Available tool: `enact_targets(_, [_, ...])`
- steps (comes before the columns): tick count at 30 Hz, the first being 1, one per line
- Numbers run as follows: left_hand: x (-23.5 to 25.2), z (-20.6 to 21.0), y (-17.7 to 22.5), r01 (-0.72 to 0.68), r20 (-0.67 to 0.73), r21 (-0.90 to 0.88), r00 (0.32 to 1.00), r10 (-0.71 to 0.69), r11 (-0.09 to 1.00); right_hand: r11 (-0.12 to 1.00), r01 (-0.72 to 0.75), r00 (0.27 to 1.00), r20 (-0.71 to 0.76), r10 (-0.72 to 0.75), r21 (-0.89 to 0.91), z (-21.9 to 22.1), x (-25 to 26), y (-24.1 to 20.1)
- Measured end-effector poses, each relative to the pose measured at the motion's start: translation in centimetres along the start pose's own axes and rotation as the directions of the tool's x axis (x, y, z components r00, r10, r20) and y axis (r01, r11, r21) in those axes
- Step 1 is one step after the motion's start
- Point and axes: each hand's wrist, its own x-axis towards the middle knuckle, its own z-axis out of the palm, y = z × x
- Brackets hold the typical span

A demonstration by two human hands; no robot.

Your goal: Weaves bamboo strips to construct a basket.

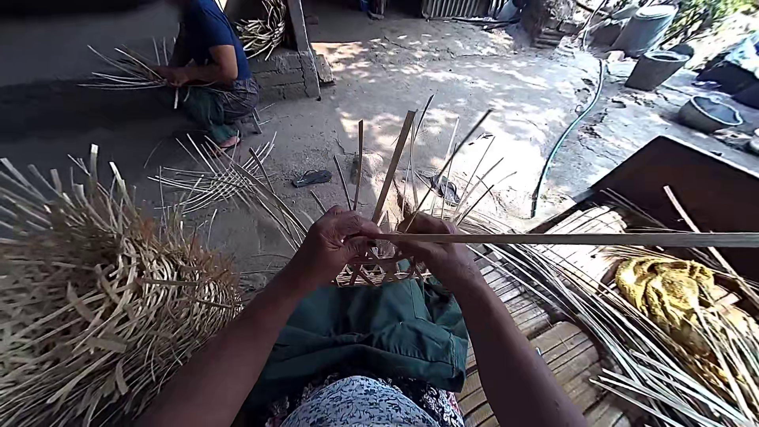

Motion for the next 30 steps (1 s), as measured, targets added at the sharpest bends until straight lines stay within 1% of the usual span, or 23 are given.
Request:
enact_targets(2, [0.1,0.1,-0.5,0.024,-0.039,-0.011,0.999,-0.024,1.000,0.982,0.044,0.999,0.018,-0.048,0.183,-0.4,0.1,1.4])
enact_targets(3, [0.1,0.1,-0.8,0.025,-0.063,0.031,0.998,-0.023,0.999,0.977,0.113,0.993,0.017,-0.118,0.180,-0.5,-0.1,2.0])
enact_targets(4, [0.1,0.3,-1.2,0.015,-0.087,0.123,0.996,-0.004,0.992,0.973,0.211,0.977,0.014,-0.214,0.097,-0.6,-0.4,2.4])
enact_targets(5, [0.2,0.5,-1.3,-0.006,-0.104,0.253,0.994,0.034,0.967,0.949,0.304,0.953,0.030,-0.302,-0.081,-0.5,-0.8,2.2])
enact_targets(6, [0.3,0.7,-1.2,-0.029,-0.109,0.386,0.991,0.077,0.922,0.885,0.367,0.928,0.051,-0.368,-0.286,-0.1,-1.2,1.7])
enact_targets(7, [0.3,0.8,-0.8,-0.039,-0.105,0.477,0.989,0.101,0.878,0.784,0.387,0.909,0.059,-0.412,-0.485,0.6,-1.7,0.9])
enact_targets(8, [0.3,0.9,-0.1,-0.034,-0.100,0.520,0.990,0.100,0.853,0.672,0.362,0.899,0.050,-0.436,-0.647,1.4,-2.1,0.3])
enact_targets(9, [0.4,0.9,0.6,-0.011,-0.092,0.519,0.993,0.069,0.855,0.575,0.315,0.896,0.037,-0.442,-0.755,1.9,-2.4,-0.1])
enact_targets(10, [0.4,0.8,1.4,0.041,-0.086,0.464,0.996,-0.001,0.885,0.515,0.264,0.904,0.023,-0.428,-0.815,2.1,-2.6,-0.3])
enact_targets(11, [0.6,0.5,1.9,0.110,-0.077,0.376,0.993,-0.087,0.920,0.486,0.232,0.913,0.016,-0.409,-0.843,1.9,-2.6,-0.5])
enact_targets(12, [0.8,0.1,2.1,0.185,-0.067,0.282,0.983,-0.173,0.942,0.484,0.225,0.923,0.026,-0.384,-0.846,1.6,-2.5,-0.7])
enact_targets(14, [1.3,-0.4,2.4,0.320,-0.042,0.118,0.947,-0.317,0.940,0.525,0.261,0.939,0.087,-0.333,-0.810,1.0,-2.6,-1.3])
enact_targets(16, [1.2,-0.5,2.4,0.379,-0.028,0.023,0.925,-0.378,0.925,0.551,0.273,0.943,0.105,-0.317,-0.789,1.1,-2.6,-1.4])
enact_targets(18, [0.9,-0.1,2.4,0.346,-0.017,-0.099,0.937,-0.349,0.933,0.572,0.211,0.953,0.037,-0.299,-0.793,1.1,-2.4,-1.4])
enact_targets(20, [0.3,0.5,1.9,0.247,-0.028,-0.202,0.966,-0.257,0.948,0.596,0.112,0.970,-0.044,-0.241,-0.795,0.9,-2.2,-1.8])
enact_targets(21, [-0.1,0.8,1.7,0.186,-0.058,-0.193,0.978,-0.201,0.963,0.606,0.059,0.978,-0.075,-0.193,-0.793,0.9,-2.2,-2.1])
enact_targets(22, [-0.4,1.0,1.6,0.113,-0.109,-0.114,0.986,-0.125,0.987,0.613,0.018,0.984,-0.094,-0.150,-0.790,1.1,-2.2,-2.4])
enact_targets(24, [-0.6,1.5,2.0,-0.086,-0.190,0.164,0.975,0.117,0.983,0.620,-0.009,0.989,-0.097,-0.108,-0.785,1.7,-2.1,-2.8])
enact_targets(25, [-0.3,1.5,2.4,-0.179,-0.166,0.302,0.957,0.236,0.936,0.644,0.008,0.990,-0.085,-0.113,-0.765,1.9,-2.1,-2.9])
enact_targets(26, [0.1,1.5,2.9,-0.243,-0.091,0.423,0.947,0.308,0.873,0.689,0.040,0.989,-0.072,-0.133,-0.723,2.0,-1.9,-2.8])
enact_targets(27, [0.6,1.5,3.1,-0.281,0.014,0.528,0.946,0.323,0.801,0.742,0.075,0.984,-0.071,-0.164,-0.666,2.1,-1.9,-2.3])
enact_targets(28, [1.1,1.3,3.1,-0.290,0.108,0.606,0.952,0.285,0.741,0.790,0.102,0.976,-0.094,-0.198,-0.604,2.2,-1.8,-1.5])
enact_targets(30, [2.4,0.5,2.3,-0.266,0.227,0.685,0.963,0.149,0.678,0.853,0.096,0.960,-0.179,-0.215,-0.512,2.1,-1.6,0.2])
